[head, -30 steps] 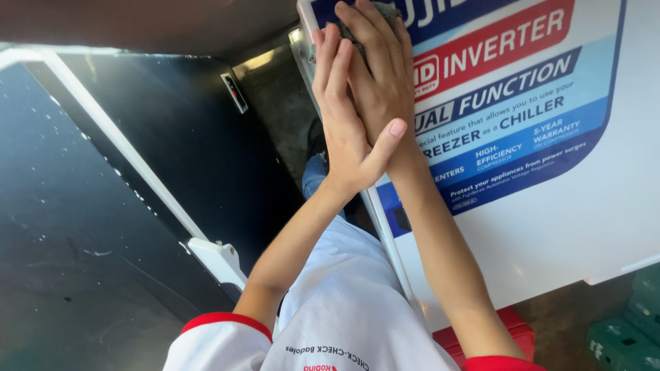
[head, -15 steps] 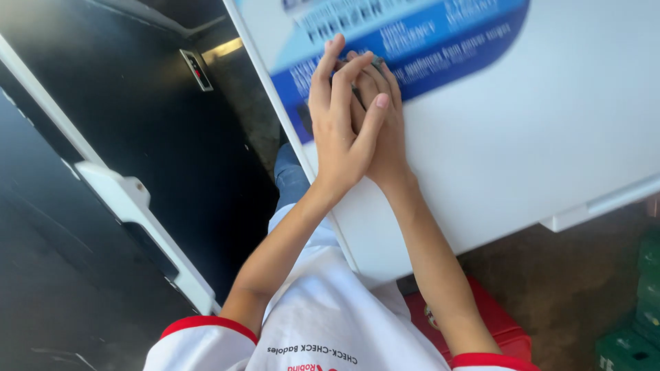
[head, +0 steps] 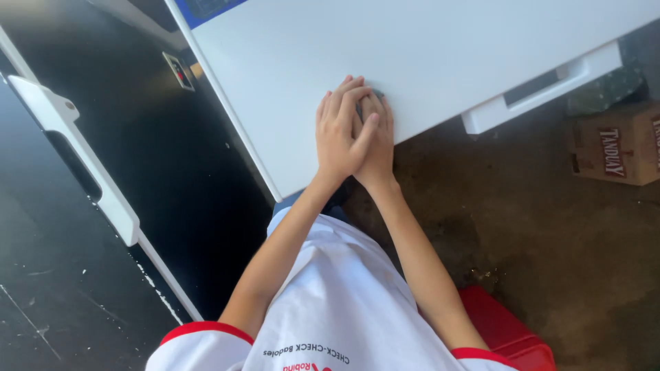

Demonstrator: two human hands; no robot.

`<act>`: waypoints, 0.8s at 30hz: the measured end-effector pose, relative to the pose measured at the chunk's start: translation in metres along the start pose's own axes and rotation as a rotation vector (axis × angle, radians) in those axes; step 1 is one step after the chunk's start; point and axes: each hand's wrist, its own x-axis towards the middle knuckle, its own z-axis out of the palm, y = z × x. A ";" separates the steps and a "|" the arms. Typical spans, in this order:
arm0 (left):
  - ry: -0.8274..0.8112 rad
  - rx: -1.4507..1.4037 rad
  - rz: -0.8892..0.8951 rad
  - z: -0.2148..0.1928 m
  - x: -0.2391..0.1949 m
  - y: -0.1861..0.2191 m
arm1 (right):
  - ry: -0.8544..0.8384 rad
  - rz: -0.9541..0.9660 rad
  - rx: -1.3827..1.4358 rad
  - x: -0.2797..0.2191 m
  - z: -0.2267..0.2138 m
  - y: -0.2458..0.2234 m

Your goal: Wiping down a metal table and a white freezer with a cloth.

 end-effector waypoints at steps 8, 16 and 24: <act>0.010 0.000 0.040 -0.003 0.003 0.000 | 0.004 0.015 0.014 -0.001 0.001 -0.004; -0.009 -0.051 -0.012 -0.011 0.011 0.004 | 0.015 0.055 -0.054 0.006 0.007 -0.007; 0.034 -0.073 -0.020 -0.009 0.047 -0.010 | -0.014 0.084 -0.050 0.038 0.011 -0.006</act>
